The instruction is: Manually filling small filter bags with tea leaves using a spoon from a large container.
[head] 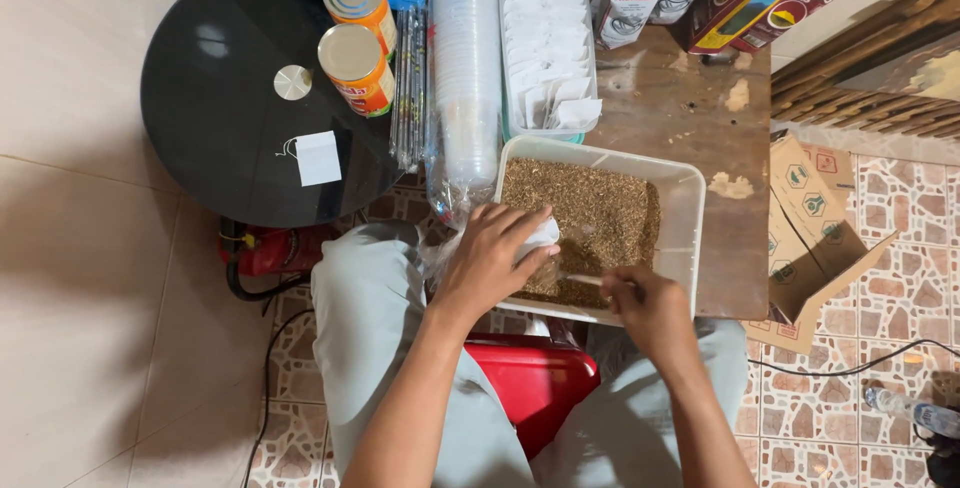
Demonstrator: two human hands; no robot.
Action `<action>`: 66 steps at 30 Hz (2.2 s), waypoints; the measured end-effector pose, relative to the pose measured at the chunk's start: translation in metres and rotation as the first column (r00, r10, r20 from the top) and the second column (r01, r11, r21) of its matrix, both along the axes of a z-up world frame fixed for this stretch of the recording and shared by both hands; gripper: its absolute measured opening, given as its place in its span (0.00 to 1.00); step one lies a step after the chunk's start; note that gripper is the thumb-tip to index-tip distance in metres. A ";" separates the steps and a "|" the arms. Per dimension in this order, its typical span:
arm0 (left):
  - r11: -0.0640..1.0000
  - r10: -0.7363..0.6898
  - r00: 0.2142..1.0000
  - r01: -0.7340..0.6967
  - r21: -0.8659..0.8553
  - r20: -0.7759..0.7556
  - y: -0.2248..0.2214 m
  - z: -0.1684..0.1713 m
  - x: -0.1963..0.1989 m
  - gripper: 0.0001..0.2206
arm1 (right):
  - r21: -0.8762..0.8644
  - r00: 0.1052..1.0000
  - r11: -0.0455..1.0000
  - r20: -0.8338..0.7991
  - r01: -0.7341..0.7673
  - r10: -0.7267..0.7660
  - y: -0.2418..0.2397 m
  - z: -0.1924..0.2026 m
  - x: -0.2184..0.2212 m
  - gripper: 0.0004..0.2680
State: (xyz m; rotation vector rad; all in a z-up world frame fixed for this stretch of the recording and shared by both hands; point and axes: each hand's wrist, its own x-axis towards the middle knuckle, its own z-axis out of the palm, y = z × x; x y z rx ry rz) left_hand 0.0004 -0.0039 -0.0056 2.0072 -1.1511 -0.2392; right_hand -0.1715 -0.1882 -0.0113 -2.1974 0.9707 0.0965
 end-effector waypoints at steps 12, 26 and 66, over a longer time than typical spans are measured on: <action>1.000 0.009 1.000 -0.008 -0.020 0.019 0.001 0.006 0.001 0.21 | -0.276 0.995 0.956 0.007 0.096 -0.098 -0.025 -0.005 0.003 0.10; 0.998 0.014 1.000 -0.014 -0.068 -0.002 0.003 0.012 0.005 0.21 | -0.429 0.992 0.903 0.096 -0.032 0.081 -0.037 -0.018 -0.005 0.04; 0.994 -0.068 0.997 0.071 0.082 -0.039 -0.009 0.024 0.001 0.22 | 0.176 0.934 0.951 0.211 0.253 -0.287 -0.016 0.076 -0.002 0.07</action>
